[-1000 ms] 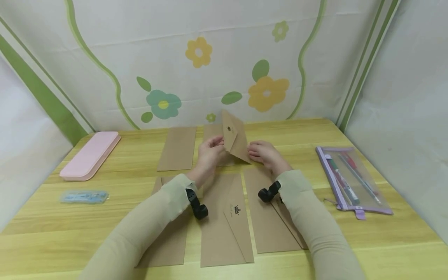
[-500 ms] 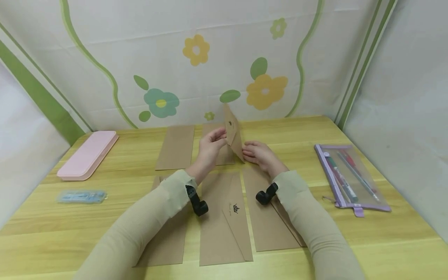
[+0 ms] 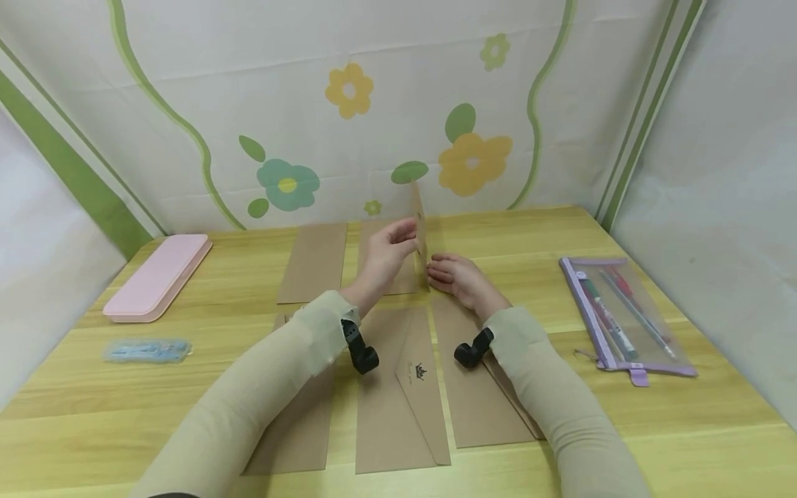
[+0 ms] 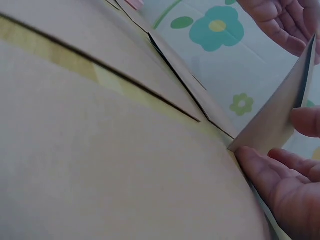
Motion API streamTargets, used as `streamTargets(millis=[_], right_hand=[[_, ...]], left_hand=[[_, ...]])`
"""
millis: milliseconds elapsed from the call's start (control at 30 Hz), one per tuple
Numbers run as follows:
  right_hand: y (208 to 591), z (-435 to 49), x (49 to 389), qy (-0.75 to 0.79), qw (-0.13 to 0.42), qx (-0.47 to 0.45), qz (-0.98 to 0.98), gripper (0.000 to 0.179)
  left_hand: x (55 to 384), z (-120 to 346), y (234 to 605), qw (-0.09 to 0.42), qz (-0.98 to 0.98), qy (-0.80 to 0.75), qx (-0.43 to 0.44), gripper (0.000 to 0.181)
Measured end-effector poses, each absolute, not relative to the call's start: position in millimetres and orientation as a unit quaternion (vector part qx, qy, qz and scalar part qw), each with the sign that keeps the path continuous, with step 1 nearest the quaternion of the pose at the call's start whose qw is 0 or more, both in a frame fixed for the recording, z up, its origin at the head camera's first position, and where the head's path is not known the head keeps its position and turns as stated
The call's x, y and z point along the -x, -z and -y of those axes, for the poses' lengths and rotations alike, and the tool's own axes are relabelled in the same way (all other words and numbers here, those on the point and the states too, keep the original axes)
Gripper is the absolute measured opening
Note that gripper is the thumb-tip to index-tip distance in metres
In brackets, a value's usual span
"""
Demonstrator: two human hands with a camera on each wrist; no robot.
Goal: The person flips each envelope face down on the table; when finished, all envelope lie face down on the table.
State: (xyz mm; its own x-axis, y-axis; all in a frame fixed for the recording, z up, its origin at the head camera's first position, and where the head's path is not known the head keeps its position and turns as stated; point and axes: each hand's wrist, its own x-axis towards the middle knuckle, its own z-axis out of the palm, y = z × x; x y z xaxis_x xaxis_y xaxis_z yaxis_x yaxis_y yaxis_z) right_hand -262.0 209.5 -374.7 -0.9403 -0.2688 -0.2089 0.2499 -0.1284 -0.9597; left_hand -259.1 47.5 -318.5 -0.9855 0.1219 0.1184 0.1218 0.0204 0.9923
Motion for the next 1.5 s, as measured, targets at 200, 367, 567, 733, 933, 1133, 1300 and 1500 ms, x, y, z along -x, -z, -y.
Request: streamTargets(millis=[200,367,567,733,933,1133,1300,1500], right_hand=[[375,-208,259,0.759,0.146,0.003,-0.634,0.054],[367,-202,248,0.788,0.034,-0.003,-0.615,0.054],[360,-194,235,0.729,-0.082,0.009,-0.680,0.055],[359,-187,232,0.695,-0.087,0.030,-0.713,0.062],[358,-173,232,0.673,-0.090,0.027,-0.734,0.055],[360,-162,233,0.648,-0.126,0.003,-0.751,0.038],[361,-159,233,0.639,-0.142,-0.018,-0.756,0.032],[359,-157,229,0.572,-0.174,-0.012,-0.802,0.030]], left_hand=[[260,-52,319,-0.005,-0.723,-0.684,-0.101,0.039],[260,-55,320,-0.012,-0.723,-0.683,-0.105,0.037],[259,-56,321,-0.008,-0.717,-0.689,-0.104,0.038],[259,-55,320,-0.001,-0.715,-0.691,-0.103,0.038],[258,-54,319,0.005,-0.716,-0.691,-0.098,0.038],[258,-54,321,-0.004,-0.707,-0.699,-0.105,0.038],[258,-55,321,-0.001,-0.707,-0.700,-0.099,0.037],[259,-55,321,-0.002,-0.706,-0.703,-0.089,0.038]])
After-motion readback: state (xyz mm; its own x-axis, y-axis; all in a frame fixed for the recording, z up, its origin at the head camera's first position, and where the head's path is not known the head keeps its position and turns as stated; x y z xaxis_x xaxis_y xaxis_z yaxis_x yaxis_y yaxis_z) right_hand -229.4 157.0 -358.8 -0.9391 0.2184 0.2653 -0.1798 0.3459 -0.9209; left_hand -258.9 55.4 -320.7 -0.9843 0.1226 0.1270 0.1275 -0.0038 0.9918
